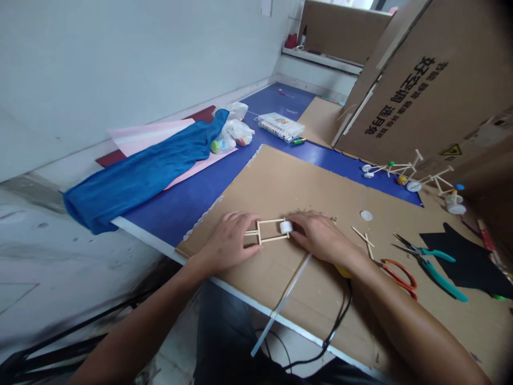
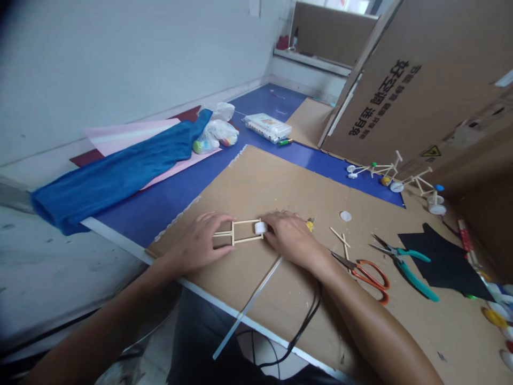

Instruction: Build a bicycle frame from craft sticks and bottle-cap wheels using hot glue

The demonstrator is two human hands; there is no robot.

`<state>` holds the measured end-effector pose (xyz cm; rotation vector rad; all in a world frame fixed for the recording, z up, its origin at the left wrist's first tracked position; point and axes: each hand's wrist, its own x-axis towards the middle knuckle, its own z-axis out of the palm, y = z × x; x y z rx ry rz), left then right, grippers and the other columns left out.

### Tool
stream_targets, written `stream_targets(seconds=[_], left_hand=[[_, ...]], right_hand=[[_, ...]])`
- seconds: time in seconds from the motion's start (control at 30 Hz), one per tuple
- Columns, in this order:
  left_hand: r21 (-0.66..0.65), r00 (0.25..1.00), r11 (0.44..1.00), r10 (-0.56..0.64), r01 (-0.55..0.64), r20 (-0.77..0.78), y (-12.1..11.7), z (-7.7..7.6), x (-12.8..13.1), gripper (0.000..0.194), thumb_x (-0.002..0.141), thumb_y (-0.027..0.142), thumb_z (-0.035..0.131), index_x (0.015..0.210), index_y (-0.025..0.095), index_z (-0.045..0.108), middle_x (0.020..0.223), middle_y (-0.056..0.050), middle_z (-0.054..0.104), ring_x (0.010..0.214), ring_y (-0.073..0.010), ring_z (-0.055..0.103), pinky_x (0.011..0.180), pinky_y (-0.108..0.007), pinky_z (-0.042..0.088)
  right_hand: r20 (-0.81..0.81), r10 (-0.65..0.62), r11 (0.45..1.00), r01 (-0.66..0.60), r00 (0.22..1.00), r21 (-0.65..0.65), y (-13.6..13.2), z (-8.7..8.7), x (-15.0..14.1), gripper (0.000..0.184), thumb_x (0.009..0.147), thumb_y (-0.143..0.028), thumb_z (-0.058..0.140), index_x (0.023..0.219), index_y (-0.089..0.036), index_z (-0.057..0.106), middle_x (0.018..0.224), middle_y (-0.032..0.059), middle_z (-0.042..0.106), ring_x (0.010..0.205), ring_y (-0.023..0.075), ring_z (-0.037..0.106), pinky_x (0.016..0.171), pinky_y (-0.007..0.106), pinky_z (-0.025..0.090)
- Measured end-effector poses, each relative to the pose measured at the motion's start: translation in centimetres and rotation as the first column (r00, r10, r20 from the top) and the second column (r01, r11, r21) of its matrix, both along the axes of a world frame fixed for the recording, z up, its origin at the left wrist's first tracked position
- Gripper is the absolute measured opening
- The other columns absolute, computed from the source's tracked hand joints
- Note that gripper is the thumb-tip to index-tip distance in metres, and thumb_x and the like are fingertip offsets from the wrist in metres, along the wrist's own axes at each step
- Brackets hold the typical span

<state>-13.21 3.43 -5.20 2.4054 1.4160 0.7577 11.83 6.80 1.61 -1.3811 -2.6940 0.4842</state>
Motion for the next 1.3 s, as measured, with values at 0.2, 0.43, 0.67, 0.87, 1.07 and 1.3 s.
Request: stream_targets(seconds=[0.2,0.43,0.67,0.87,1.07,1.3], left_hand=[[-0.020,1.000,1.000,0.003,-0.003,0.023,0.00,0.14,0.03,0.048,0.078,0.026,0.073,0.123,0.023,0.054,0.120,-0.009,0.068,0.116,-0.0303,0.061,0.106,-0.050,0.044],[-0.029,1.000,1.000,0.003,-0.002,0.027,-0.05,0.36,0.11,0.049,0.078,0.024,0.072,0.124,0.024,0.054,0.121,-0.009,0.067,0.117,-0.0305,0.060,0.106,-0.050,0.044],[-0.017,1.000,1.000,-0.002,0.003,0.014,-0.01,0.18,0.03,0.049,0.079,0.024,0.072,0.124,0.022,0.053,0.122,-0.009,0.067,0.118,-0.0302,0.060,0.107,-0.049,0.044],[-0.037,0.999,0.999,0.011,-0.010,0.032,0.00,0.23,0.01,0.049,0.079,0.024,0.072,0.124,0.023,0.055,0.122,-0.009,0.067,0.118,-0.0303,0.060,0.106,-0.050,0.044],[-0.049,0.999,0.999,0.016,-0.014,0.043,-0.06,0.32,0.08,0.050,0.078,0.024,0.073,0.124,0.024,0.055,0.122,-0.008,0.067,0.118,-0.0301,0.060,0.107,-0.050,0.044],[-0.029,0.999,1.000,0.008,-0.007,0.032,-0.04,0.28,0.03,0.050,0.079,0.023,0.073,0.124,0.023,0.053,0.124,-0.009,0.067,0.118,-0.0297,0.060,0.107,-0.049,0.044]], right_hand=[[-0.015,0.006,1.000,-0.006,1.000,0.014,0.13,-0.39,0.14,0.026,0.091,-0.013,0.057,0.111,-0.022,0.071,0.109,0.0086,0.076,0.103,0.0261,0.068,0.090,0.037,0.046],[-0.035,0.039,0.999,-0.038,0.999,0.032,0.29,-0.64,0.34,0.026,0.092,-0.014,0.057,0.112,-0.022,0.072,0.109,0.0087,0.076,0.102,0.0255,0.068,0.089,0.037,0.047],[-0.042,0.036,0.999,-0.036,0.998,0.023,0.24,-0.34,0.19,0.023,0.091,-0.013,0.056,0.106,-0.021,0.073,0.109,0.0082,0.076,0.101,0.0254,0.068,0.089,0.036,0.047],[-0.037,0.042,0.999,-0.041,0.998,0.026,0.35,-0.50,0.29,0.025,0.092,-0.014,0.057,0.110,-0.022,0.072,0.110,0.0081,0.076,0.103,0.0248,0.068,0.090,0.035,0.046],[-0.046,0.044,0.999,-0.043,0.998,0.022,0.41,-0.59,0.38,0.027,0.091,-0.014,0.057,0.112,-0.022,0.072,0.111,0.0084,0.076,0.102,0.0252,0.068,0.089,0.036,0.047],[-0.034,0.034,0.999,-0.034,0.999,0.015,0.38,-0.63,0.26,0.026,0.091,-0.015,0.058,0.112,-0.022,0.072,0.110,0.0085,0.075,0.101,0.0255,0.068,0.089,0.037,0.047]])
